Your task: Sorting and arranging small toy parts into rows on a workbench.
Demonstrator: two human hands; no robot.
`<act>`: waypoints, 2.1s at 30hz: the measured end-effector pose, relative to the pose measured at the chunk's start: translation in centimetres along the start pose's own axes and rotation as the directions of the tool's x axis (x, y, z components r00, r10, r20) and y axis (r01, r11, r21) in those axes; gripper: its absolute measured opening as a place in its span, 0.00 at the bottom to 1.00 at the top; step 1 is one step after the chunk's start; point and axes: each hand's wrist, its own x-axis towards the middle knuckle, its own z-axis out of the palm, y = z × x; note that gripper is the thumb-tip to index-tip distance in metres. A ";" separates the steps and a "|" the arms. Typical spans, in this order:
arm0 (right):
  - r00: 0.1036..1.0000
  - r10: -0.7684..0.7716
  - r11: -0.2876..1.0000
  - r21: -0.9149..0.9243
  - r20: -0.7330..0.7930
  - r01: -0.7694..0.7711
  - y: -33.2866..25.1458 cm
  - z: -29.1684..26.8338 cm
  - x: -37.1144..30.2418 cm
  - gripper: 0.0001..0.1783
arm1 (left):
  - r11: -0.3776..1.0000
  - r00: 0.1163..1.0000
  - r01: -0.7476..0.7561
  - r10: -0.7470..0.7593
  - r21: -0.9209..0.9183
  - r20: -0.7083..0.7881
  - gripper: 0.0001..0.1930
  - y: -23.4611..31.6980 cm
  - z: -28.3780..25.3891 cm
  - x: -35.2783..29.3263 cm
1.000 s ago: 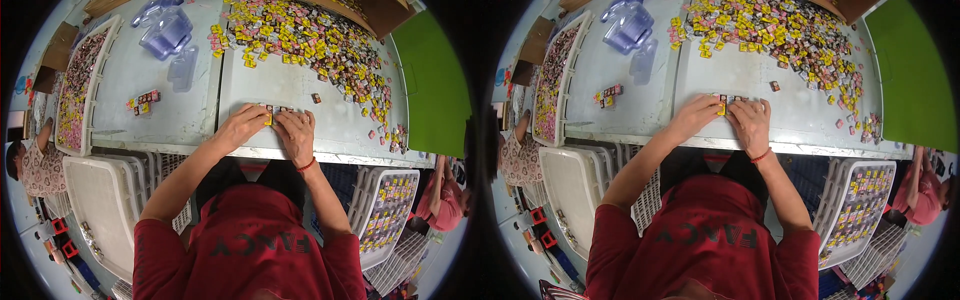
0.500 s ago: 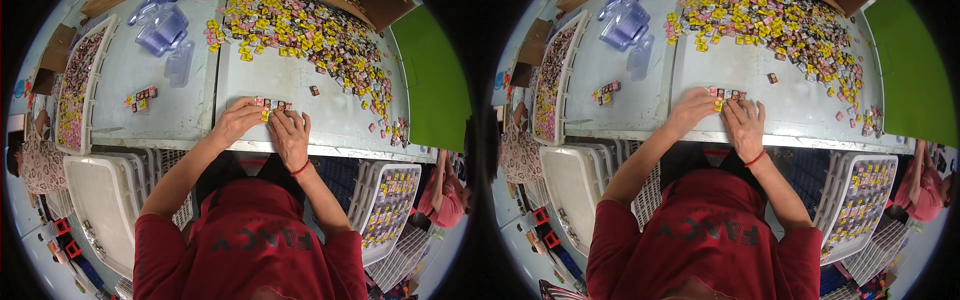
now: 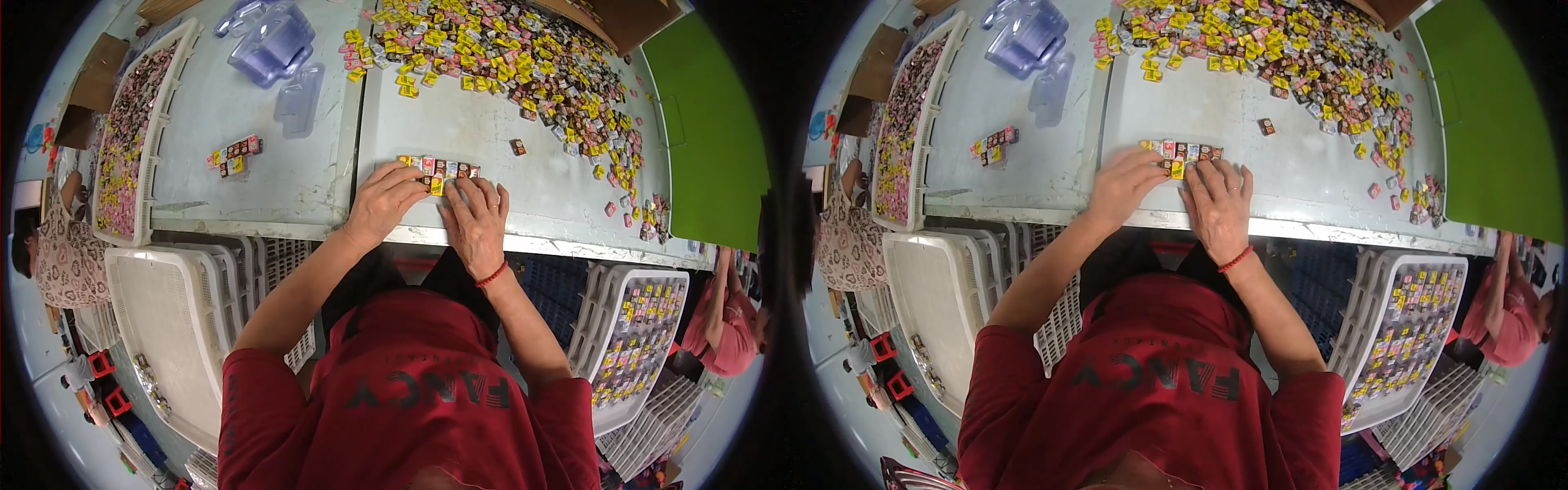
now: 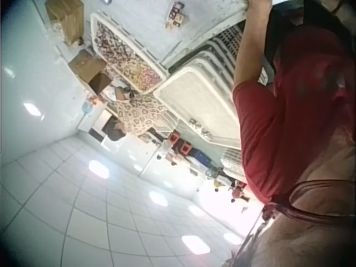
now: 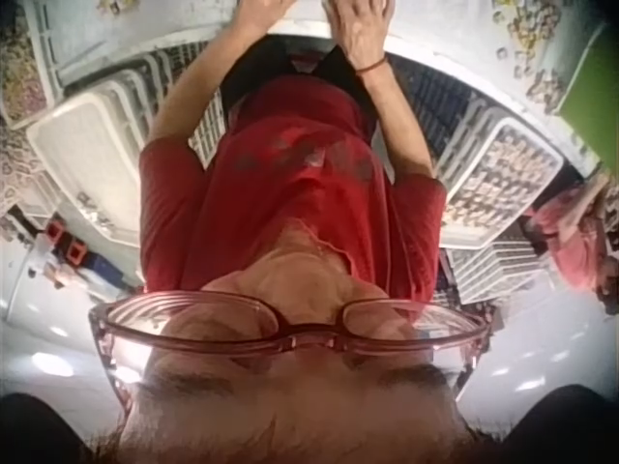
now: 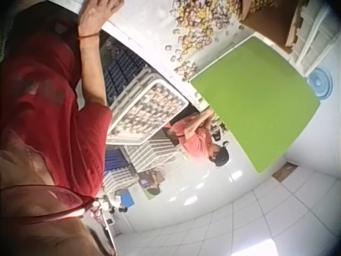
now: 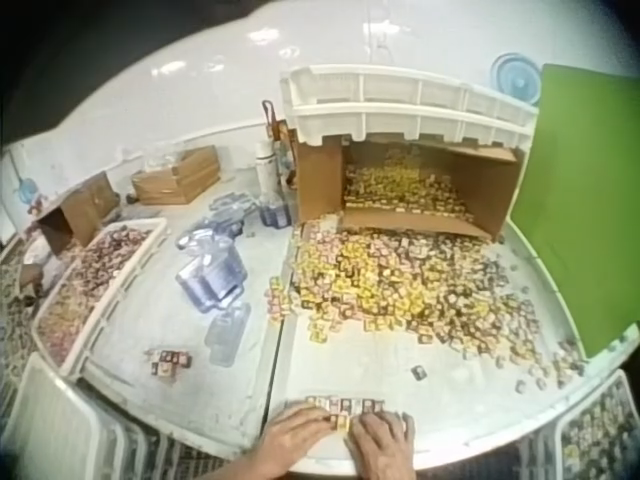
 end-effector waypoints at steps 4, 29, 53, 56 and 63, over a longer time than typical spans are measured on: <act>1.000 -0.002 1.000 0.000 0.006 0.002 -0.1 0.0 0.0 0.22 | 1.000 1.000 0.016 -0.016 -0.023 0.008 0.06 -0.7 0.0 -0.1; 0.986 0.138 0.969 0.220 -0.093 -0.115 1.7 -2.3 0.0 0.18 | 0.997 0.996 0.076 -0.076 -0.002 -0.048 0.20 -0.1 -1.5 1.1; 0.924 0.125 0.578 0.731 0.360 -0.363 -9.8 7.0 13.6 0.17 | 0.835 0.671 0.549 -0.465 -0.035 -0.577 0.15 -8.1 -16.4 -3.0; 0.948 0.021 0.649 0.717 0.319 -0.255 -14.8 10.6 16.9 0.16 | 0.761 0.579 0.648 -0.488 0.006 -0.653 0.14 -11.1 -19.8 -4.8; 0.907 0.067 0.717 0.612 0.416 -0.334 -17.5 14.7 18.5 0.16 | 0.609 0.540 0.780 -0.542 0.142 -0.644 0.11 -15.2 -20.5 -7.7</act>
